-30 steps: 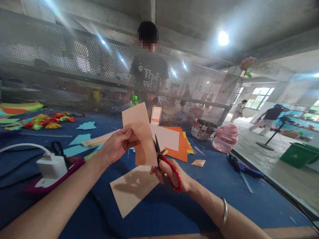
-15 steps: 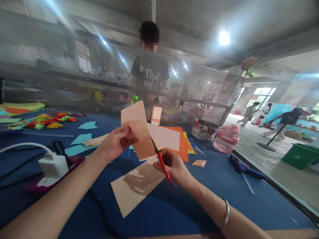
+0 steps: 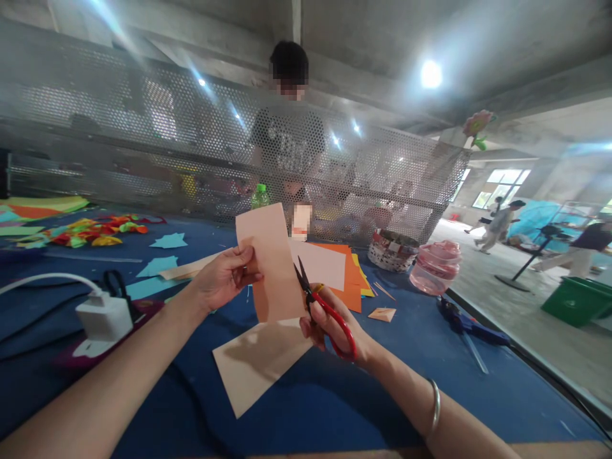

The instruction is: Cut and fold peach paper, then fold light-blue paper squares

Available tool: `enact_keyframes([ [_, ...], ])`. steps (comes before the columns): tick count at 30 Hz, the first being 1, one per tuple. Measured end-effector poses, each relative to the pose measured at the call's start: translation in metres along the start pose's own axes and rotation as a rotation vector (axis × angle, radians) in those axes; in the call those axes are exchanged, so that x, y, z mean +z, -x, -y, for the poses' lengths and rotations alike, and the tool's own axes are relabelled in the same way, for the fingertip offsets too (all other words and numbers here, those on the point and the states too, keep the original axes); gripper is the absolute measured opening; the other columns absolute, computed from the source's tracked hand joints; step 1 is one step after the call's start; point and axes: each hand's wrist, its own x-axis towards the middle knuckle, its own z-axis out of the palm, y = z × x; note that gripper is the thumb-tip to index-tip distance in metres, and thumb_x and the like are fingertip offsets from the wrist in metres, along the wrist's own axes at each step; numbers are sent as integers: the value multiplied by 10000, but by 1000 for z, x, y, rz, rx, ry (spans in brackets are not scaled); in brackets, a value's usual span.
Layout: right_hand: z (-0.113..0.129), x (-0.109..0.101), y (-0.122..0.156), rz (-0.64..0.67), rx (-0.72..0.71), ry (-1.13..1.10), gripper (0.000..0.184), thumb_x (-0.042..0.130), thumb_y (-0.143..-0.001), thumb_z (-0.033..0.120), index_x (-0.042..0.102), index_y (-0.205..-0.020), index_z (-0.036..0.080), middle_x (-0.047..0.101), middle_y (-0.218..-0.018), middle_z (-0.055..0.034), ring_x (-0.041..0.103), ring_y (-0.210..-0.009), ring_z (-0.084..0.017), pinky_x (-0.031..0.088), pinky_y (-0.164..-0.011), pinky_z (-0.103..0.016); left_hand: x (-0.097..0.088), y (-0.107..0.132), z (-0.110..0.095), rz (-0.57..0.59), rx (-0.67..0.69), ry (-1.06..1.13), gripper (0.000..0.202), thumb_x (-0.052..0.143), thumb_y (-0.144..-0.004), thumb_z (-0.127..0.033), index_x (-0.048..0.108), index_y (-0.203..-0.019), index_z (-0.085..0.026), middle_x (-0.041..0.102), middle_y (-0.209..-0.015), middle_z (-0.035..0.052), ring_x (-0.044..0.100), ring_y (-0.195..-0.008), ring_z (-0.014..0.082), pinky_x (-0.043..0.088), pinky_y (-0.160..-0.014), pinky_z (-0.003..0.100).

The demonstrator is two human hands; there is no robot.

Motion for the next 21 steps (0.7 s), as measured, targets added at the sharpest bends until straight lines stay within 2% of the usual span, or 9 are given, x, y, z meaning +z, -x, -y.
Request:
enact_keyframes([
  [4,-5,-5,2,83,-45,35,447,492,-939,664,450,-1008,225,573,-745,26,498,-484,-77,398,-467,-225,-1,-2,6,63,-58,-29,125,616,-878,-65,716,-916,-130,746,-741,59,709,-552,162,618,-504,248],
  [9,-2,-3,3,92,36,34,516,402,-932,726,471,-969,216,610,-741,-10,545,-530,-114,434,-528,-264,4,-1,11,62,-50,-6,208,541,-907,-19,727,-892,-111,740,-736,59,702,-565,148,626,-527,245],
  [12,-2,0,-2,-75,105,45,490,583,-875,675,431,-1017,231,634,-732,8,537,-556,-114,405,-549,-249,8,0,10,12,-6,18,282,509,-908,13,708,-749,-108,691,-634,24,656,-497,117,634,-552,245],
  [14,-5,0,-6,-228,106,90,561,760,-762,597,404,-1003,238,640,-710,38,518,-559,-104,376,-553,-230,9,1,10,-10,12,38,338,478,-916,24,688,-686,-107,677,-603,22,654,-494,111,638,-572,244],
  [16,-7,-1,-11,-347,107,112,631,856,-652,538,395,-959,236,642,-704,54,514,-563,-98,363,-548,-219,9,1,11,-7,19,53,336,471,-920,24,698,-711,-108,701,-632,34,679,-533,120,642,-591,247],
  [18,-7,-2,-13,-410,148,113,633,880,-612,506,406,-927,230,632,-697,61,511,-555,-92,364,-538,-213,8,1,12,16,14,49,304,479,-922,14,720,-780,-107,734,-690,53,709,-590,138,645,-603,256],
  [21,-4,-4,-13,-423,237,122,588,876,-617,491,437,-895,218,592,-658,75,486,-508,-81,371,-509,-214,7,1,12,41,2,16,283,482,-927,-1,736,-852,-99,768,-770,84,741,-676,163,645,-614,255],
])
